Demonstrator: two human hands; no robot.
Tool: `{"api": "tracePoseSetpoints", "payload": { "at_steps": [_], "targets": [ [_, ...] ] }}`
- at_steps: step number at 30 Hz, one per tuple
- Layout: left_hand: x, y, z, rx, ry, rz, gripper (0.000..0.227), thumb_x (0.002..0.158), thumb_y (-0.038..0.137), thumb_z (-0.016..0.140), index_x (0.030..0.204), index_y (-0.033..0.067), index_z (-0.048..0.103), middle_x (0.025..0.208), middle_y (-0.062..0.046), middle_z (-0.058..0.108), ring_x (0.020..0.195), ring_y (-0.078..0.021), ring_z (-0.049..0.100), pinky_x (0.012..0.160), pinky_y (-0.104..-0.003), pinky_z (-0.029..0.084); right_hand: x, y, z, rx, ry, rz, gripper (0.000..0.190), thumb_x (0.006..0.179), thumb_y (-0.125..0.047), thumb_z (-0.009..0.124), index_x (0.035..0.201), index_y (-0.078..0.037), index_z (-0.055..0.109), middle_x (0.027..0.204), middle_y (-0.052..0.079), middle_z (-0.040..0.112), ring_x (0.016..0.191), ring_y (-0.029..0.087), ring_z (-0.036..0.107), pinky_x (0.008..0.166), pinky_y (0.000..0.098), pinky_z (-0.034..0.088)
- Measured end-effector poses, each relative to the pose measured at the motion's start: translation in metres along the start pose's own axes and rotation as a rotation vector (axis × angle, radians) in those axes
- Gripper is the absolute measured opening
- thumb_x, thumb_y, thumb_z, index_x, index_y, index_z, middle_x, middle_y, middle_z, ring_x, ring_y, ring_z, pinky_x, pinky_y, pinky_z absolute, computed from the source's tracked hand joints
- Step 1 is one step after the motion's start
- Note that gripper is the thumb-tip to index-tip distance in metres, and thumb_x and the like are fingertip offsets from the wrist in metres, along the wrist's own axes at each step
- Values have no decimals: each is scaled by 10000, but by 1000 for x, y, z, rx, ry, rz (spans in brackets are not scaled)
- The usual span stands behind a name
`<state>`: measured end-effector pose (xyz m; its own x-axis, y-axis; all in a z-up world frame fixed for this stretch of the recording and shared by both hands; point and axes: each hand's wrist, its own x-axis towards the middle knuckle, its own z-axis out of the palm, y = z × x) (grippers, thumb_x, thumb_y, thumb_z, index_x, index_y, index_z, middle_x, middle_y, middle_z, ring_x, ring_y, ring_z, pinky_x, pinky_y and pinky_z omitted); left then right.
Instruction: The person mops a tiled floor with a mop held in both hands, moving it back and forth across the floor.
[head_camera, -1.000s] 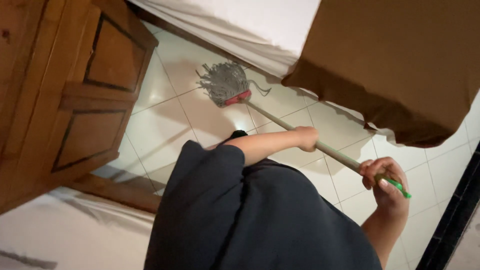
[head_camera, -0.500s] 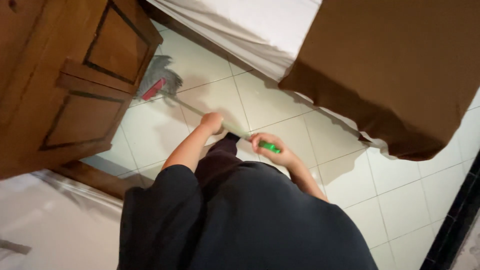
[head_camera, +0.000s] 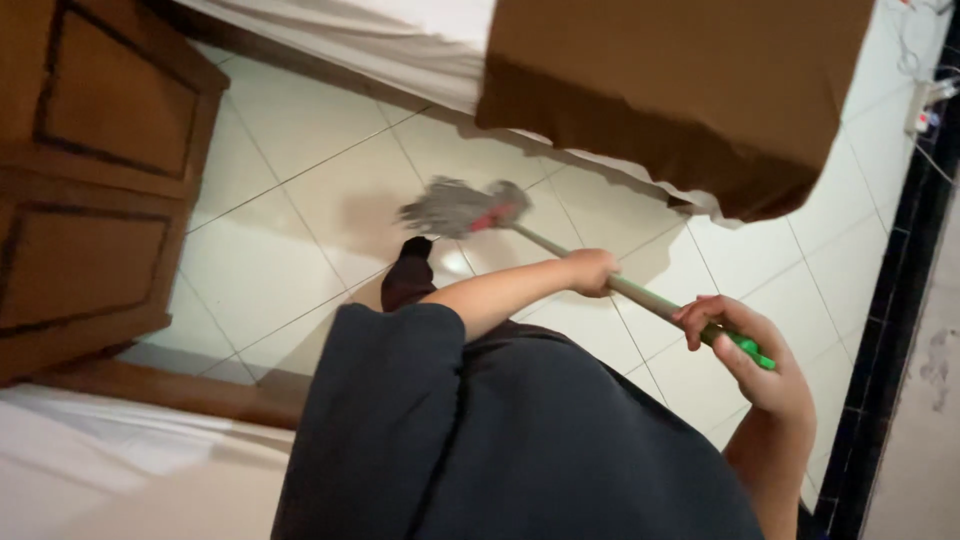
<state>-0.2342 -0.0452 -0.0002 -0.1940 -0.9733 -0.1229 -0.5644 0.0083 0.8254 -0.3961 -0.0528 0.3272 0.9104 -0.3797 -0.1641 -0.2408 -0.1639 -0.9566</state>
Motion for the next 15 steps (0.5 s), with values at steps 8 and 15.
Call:
{"api": "tracePoseSetpoints", "payload": {
  "at_steps": [8, 15],
  "targets": [
    [19, 32, 14, -62, 126, 26, 101, 759, 226, 694, 761, 141, 746, 824, -137, 745, 817, -350, 722, 724, -464, 563, -9, 20, 7, -104, 239, -123, 124, 1021, -124, 619, 944, -34, 655, 914, 103, 737, 729, 124, 637, 671, 276, 520],
    [-78, -18, -11, 113, 403, -153, 127, 644, 183, 766, 751, 140, 713, 780, -144, 712, 783, -371, 701, 697, -487, 560, 24, 38, 26, 18, -35, -236, 77, 980, -75, 605, 1008, -36, 666, 911, 90, 730, 759, 124, 684, 669, 263, 574]
  ]
}}
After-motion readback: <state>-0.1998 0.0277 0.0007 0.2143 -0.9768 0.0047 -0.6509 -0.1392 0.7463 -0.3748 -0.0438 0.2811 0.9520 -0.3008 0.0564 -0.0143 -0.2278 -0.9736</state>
